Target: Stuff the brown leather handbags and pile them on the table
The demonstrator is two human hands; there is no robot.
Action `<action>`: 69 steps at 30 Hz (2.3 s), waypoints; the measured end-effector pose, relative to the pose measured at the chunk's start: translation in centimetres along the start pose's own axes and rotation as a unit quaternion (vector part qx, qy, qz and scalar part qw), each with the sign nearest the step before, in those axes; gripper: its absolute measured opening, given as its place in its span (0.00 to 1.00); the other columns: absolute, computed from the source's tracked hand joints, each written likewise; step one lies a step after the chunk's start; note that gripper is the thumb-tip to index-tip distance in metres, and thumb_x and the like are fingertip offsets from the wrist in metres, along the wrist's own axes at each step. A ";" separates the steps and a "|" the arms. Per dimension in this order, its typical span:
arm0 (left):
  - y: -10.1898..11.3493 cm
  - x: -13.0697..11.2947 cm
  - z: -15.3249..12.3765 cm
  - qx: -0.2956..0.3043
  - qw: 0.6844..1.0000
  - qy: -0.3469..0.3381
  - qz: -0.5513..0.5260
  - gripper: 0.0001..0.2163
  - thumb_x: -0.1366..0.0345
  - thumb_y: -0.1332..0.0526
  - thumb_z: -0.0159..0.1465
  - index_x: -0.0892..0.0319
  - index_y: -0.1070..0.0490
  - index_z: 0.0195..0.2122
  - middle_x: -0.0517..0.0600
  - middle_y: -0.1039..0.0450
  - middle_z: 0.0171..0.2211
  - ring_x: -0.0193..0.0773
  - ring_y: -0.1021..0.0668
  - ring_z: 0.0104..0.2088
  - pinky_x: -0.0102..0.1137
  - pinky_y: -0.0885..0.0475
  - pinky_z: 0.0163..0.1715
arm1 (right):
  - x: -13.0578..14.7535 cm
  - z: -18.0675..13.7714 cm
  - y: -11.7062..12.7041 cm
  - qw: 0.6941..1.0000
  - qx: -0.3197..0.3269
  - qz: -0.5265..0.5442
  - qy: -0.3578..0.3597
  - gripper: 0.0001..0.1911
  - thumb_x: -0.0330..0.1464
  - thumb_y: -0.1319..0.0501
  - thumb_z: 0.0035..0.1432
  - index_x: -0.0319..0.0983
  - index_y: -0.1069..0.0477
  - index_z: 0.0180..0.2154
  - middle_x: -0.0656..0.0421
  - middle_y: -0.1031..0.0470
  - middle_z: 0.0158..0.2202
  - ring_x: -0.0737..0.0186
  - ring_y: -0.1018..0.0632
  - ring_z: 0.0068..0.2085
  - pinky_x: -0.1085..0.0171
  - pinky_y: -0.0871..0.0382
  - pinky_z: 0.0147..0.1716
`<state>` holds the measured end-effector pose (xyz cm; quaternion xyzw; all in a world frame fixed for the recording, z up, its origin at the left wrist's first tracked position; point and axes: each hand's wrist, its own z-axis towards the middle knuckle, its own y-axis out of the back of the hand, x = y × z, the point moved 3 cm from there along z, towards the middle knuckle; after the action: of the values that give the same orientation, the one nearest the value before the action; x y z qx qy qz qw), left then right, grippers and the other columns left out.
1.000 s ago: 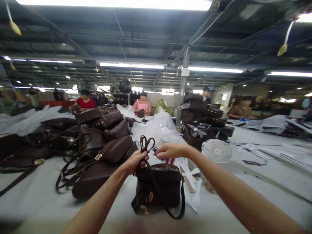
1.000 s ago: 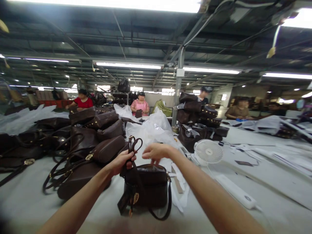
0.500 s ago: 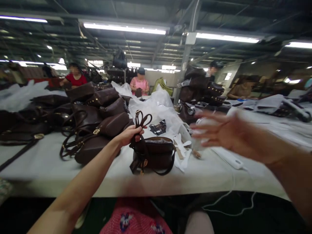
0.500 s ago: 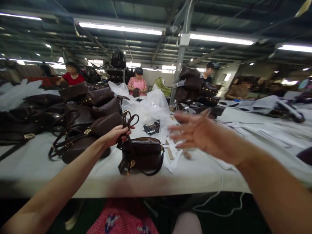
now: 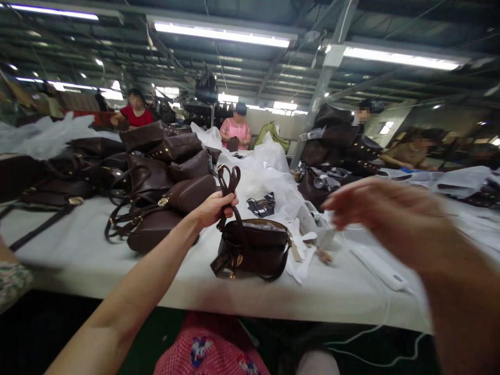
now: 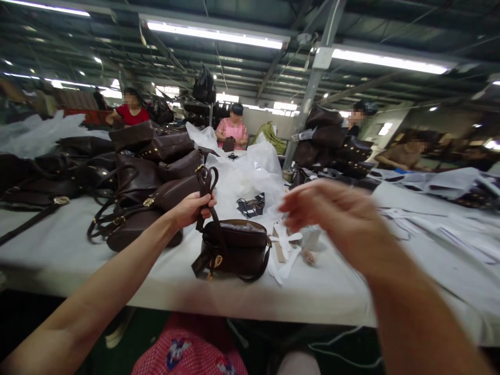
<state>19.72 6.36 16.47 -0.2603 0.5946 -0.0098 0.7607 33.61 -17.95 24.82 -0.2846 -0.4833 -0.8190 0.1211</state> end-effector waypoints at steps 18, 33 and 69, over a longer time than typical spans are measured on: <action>2.6 -0.7 0.5 -0.107 0.985 -0.035 -0.134 0.08 0.66 0.37 0.63 0.63 0.35 0.31 0.48 0.30 0.27 0.34 0.24 0.27 0.31 0.26 0.29 | 0.3 2.3 -12.1 0.967 0.025 -0.241 0.079 0.19 0.26 0.54 0.64 0.41 0.31 0.50 0.53 0.27 0.41 0.59 0.24 0.37 0.66 0.33 0.33; -1.4 -1.8 -0.1 0.124 0.961 0.107 0.221 0.13 0.58 0.37 0.61 0.66 0.24 0.31 0.44 0.40 0.15 0.29 0.40 0.16 0.25 0.42 0.16 | 0.2 5.9 -6.1 0.952 0.078 -0.267 0.126 0.10 0.34 0.44 0.64 0.42 0.24 0.37 0.58 0.27 0.36 0.62 0.27 0.34 0.67 0.41 0.30; -3.8 -1.5 1.0 0.144 0.877 0.157 0.430 0.15 0.55 0.35 0.53 0.61 0.34 0.32 0.41 0.40 0.21 0.28 0.39 0.19 0.25 0.45 0.17 | 1.0 9.4 -6.7 0.804 0.190 -0.481 0.294 0.07 0.31 0.43 0.64 0.38 0.30 0.43 0.53 0.23 0.38 0.57 0.22 0.36 0.65 0.37 0.29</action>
<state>21.35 3.99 19.47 0.1385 0.7516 0.1915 0.6158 32.89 -6.40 24.01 0.2671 -0.6451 -0.7088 -0.1004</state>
